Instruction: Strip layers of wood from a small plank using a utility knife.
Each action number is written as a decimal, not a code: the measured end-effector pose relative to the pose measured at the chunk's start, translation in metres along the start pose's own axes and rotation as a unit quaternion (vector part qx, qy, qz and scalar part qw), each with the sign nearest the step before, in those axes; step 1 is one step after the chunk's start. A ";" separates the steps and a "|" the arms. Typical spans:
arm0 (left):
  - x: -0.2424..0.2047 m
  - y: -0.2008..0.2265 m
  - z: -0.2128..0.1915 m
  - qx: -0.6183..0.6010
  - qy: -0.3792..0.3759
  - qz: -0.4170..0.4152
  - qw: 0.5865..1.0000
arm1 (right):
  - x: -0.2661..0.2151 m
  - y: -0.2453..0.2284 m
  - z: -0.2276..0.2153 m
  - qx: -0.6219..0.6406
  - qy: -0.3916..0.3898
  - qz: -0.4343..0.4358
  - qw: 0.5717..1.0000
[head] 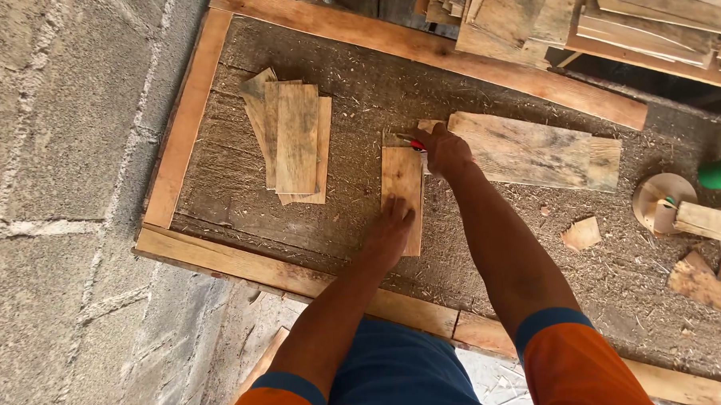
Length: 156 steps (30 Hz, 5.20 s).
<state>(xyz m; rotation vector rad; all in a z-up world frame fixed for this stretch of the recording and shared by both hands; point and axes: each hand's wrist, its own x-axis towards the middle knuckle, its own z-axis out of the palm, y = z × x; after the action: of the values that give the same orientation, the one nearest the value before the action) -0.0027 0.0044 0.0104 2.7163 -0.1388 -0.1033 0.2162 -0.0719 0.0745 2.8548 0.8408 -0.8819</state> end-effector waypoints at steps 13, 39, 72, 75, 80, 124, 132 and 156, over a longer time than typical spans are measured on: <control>0.009 0.003 -0.001 0.005 -0.085 -0.009 0.996 | 0.014 0.035 0.017 -0.046 -0.021 -0.013 0.999; 0.020 0.005 -0.016 0.074 -0.167 -0.028 0.983 | -0.077 -0.023 0.092 0.295 0.194 0.098 0.931; 0.026 -0.003 -0.006 0.102 -0.187 -0.004 0.977 | -0.131 -0.052 0.122 0.233 0.178 0.166 0.941; 0.024 -0.006 0.003 0.092 -0.173 -0.003 0.981 | -0.139 -0.058 0.111 0.262 0.140 0.200 0.934; 0.024 0.000 -0.018 0.080 -0.192 -0.011 0.978 | -0.148 -0.062 0.113 0.250 0.120 0.208 0.938; 0.035 0.000 -0.006 0.072 -0.166 0.018 0.983 | -0.222 -0.072 0.174 0.251 0.166 0.166 0.939; 0.034 0.001 -0.011 0.052 -0.197 0.004 0.979 | -0.230 -0.068 0.197 0.245 0.168 0.158 0.942; 0.033 0.012 -0.062 0.068 -0.242 -0.022 0.968 | -0.221 -0.061 0.141 0.309 0.190 0.171 0.916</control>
<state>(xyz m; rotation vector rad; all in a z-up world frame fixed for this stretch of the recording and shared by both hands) 0.0350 0.0150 0.0697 2.7739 -0.2322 -0.7969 -0.0397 -0.1537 0.0813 3.6323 0.0275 -0.6367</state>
